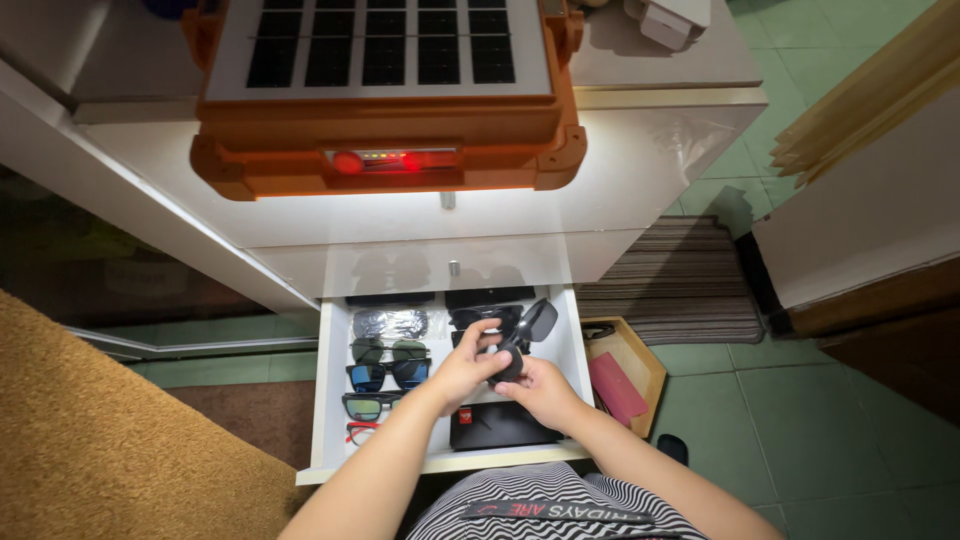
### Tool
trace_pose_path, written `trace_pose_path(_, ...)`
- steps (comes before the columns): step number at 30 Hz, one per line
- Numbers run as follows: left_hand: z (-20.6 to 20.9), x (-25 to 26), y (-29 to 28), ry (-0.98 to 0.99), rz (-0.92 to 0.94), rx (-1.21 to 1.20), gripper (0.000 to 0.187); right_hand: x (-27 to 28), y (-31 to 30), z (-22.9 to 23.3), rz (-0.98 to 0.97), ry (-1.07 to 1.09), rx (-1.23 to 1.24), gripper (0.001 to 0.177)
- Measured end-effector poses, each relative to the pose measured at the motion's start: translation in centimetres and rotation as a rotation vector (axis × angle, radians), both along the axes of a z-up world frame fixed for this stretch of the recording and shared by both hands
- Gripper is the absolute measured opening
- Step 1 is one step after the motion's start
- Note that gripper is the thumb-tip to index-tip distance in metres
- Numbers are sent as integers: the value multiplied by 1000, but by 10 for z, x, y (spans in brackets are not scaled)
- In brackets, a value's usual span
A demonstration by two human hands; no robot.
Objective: The person opens a drawer containing sunglasses, removes several pairs, and wipes them with a blue cloth. They then wash the cloth at a sink and return to the drawer to continue wiping the remaining sunglasses.
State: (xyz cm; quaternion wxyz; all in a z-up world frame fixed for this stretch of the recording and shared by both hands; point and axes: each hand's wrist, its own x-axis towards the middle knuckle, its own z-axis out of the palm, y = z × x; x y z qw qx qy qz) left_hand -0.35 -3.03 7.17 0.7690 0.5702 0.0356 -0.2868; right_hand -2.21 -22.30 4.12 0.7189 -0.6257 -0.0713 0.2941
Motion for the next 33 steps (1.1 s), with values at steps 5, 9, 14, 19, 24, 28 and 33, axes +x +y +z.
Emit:
trace_pose_path(5, -28, 20, 15, -10, -153, 183, 58, 2, -5, -5, 104, -15, -317, 26)
trace_pose_path(9, -42, 32, 24, -129, -264, 476, 48, -2, -31, -3, 13, 17, -366, 30)
trace_pose_path(14, -58, 28, 27, -378, -473, 980, 35, -10, -89, -1, -216, -46, -225, 29)
trace_pose_path(19, -88, 21, 19, -506, -488, 1057, 21, -21, -133, -8, -464, -18, -252, 24)
trace_pose_path(24, -90, 21, 15, -522, -424, 1044, 18, -17, -151, -12, -535, -29, -251, 22)
trace_pose_path(28, -80, 17, 15, -514, -387, 1079, 12, -3, -172, -14, -577, -126, -252, 20)
trace_pose_path(33, -78, 19, 7, -552, -408, 1088, 15, 17, -251, -55, -794, -167, -375, 18)
